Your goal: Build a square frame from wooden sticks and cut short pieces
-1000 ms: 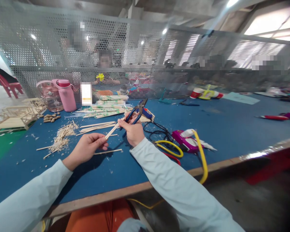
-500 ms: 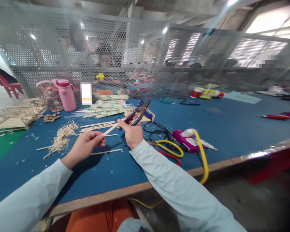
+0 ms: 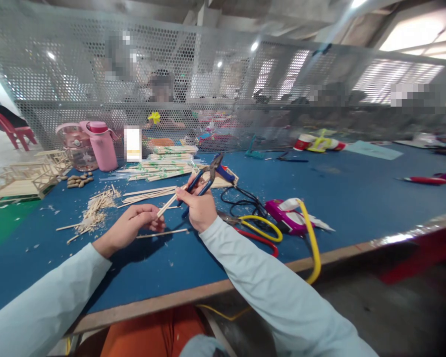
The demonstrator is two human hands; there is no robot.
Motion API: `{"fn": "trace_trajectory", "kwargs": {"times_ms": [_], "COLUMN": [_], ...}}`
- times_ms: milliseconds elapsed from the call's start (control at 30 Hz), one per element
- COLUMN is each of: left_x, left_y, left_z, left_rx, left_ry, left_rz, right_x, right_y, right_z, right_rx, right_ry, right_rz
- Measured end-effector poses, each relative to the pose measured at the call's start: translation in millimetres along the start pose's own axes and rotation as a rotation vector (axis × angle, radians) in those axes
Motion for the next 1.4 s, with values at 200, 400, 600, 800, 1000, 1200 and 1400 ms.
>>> {"fn": "trace_trajectory", "kwargs": {"times_ms": [200, 400, 600, 800, 1000, 1200, 1400], "left_x": [2.8, 4.2, 3.7, -15.3, -29.5, -28.6, -24.3], "left_y": [3.9, 7.7, 5.9, 2.7, -0.4, -2.0, -1.7], "left_z": [0.1, -7.0, -4.9, -6.9, -6.7, -4.4, -3.7], "left_rx": [0.000, 0.098, 0.062, 0.042, 0.053, 0.048, 0.046], "left_ry": [0.004, -0.084, -0.013, 0.074, 0.043, -0.001, -0.093], "left_rz": [-0.103, -0.191, -0.158, -0.266, -0.325, -0.307, -0.274], "right_x": [24.9, 35.3, 39.7, 28.2, 22.7, 29.2, 32.5], "right_y": [18.9, 27.5, 29.5, 7.4, 2.2, 9.7, 12.6], "right_z": [2.2, 12.5, 17.3, 23.8, 12.4, 8.2, 0.3], "right_rx": [0.010, -0.145, -0.216, -0.159, -0.218, -0.191, -0.149], "right_ry": [0.163, 0.287, 0.393, 0.530, 1.089, 1.097, 0.929], "right_rz": [0.155, 0.242, 0.301, 0.400, 0.579, 0.674, 0.778]}}
Point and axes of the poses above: each hand's wrist, its own y-axis away from the middle knuckle, its own x-axis out of the palm, z = x × y, the point moved 9 cm from there along -y, towards the middle knuckle, and after that the axes turned 1 degree about x, right-handed, at the moved point
